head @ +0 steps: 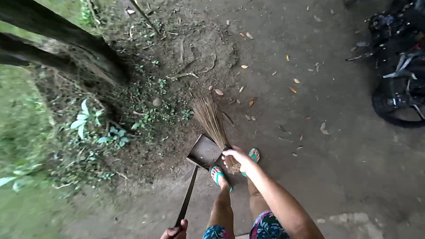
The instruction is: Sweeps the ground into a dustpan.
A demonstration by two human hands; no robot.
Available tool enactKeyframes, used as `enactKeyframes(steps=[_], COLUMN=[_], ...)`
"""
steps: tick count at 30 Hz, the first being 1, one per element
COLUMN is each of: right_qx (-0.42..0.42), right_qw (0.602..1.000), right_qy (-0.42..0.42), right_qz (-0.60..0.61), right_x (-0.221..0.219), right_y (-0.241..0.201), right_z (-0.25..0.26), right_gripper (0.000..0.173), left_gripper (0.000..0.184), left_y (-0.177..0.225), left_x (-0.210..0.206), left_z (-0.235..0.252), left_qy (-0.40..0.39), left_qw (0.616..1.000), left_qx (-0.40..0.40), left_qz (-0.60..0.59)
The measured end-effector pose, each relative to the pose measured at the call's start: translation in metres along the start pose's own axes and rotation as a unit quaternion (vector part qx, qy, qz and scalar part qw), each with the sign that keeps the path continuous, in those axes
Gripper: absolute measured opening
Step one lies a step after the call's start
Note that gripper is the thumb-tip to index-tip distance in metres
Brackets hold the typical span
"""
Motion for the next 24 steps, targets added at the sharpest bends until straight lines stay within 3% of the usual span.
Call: enactKeyframes(steps=[3,5,8,11,13,16,18,20,24], right_qx=[-0.066,-0.024,0.097,0.115,0.082,-0.025,-0.075,-0.02,0.119], right_qw=[0.994,0.99,0.971,0.964,0.976,0.991,0.985,0.979,0.96], right_qy=[0.022,0.111,0.218,0.218,0.187,0.134,0.153,0.203,0.253], right_qz=[0.084,0.079,-0.019,-0.095,-0.073,0.005,0.016,-0.013,-0.012], right_x=[0.068,0.133,0.196,0.211,0.213,0.224,0.245,0.272,0.312], right_y=[-0.02,-0.044,-0.068,-0.059,-0.046,-0.029,-0.036,-0.053,-0.05], right_z=[0.0,0.011,0.01,-0.02,-0.042,-0.059,-0.058,-0.051,-0.052], right_gripper=[0.022,0.024,0.05,0.081,0.073,0.039,0.03,0.039,0.078], left_gripper=[0.017,0.017,0.017,0.016,0.018,0.019,0.018,0.019,0.023], left_y=[-0.019,-0.031,-0.049,-0.067,-0.076,-0.088,-0.096,-0.103,-0.117], left_x=[-0.018,-0.028,-0.043,-0.053,-0.061,-0.073,-0.08,-0.085,-0.092], left_z=[0.01,0.017,0.029,0.039,0.047,0.059,0.066,0.073,0.079], left_qy=[-0.002,-0.005,-0.005,0.007,-0.001,-0.014,-0.005,0.006,0.056], left_qw=[1.0,1.0,0.999,0.999,1.0,1.0,1.0,1.0,0.991], left_qx=[0.0,0.007,0.013,0.015,0.015,0.022,0.02,0.021,0.016], left_qz=[0.023,0.029,0.033,0.027,0.021,0.011,0.016,0.02,0.123])
Point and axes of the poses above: each hand's wrist, its own z-axis towards the middle knuckle, its own x-axis out of the back of the hand, y = z × x, the point moved 10 cm from there along z, towards the middle knuckle
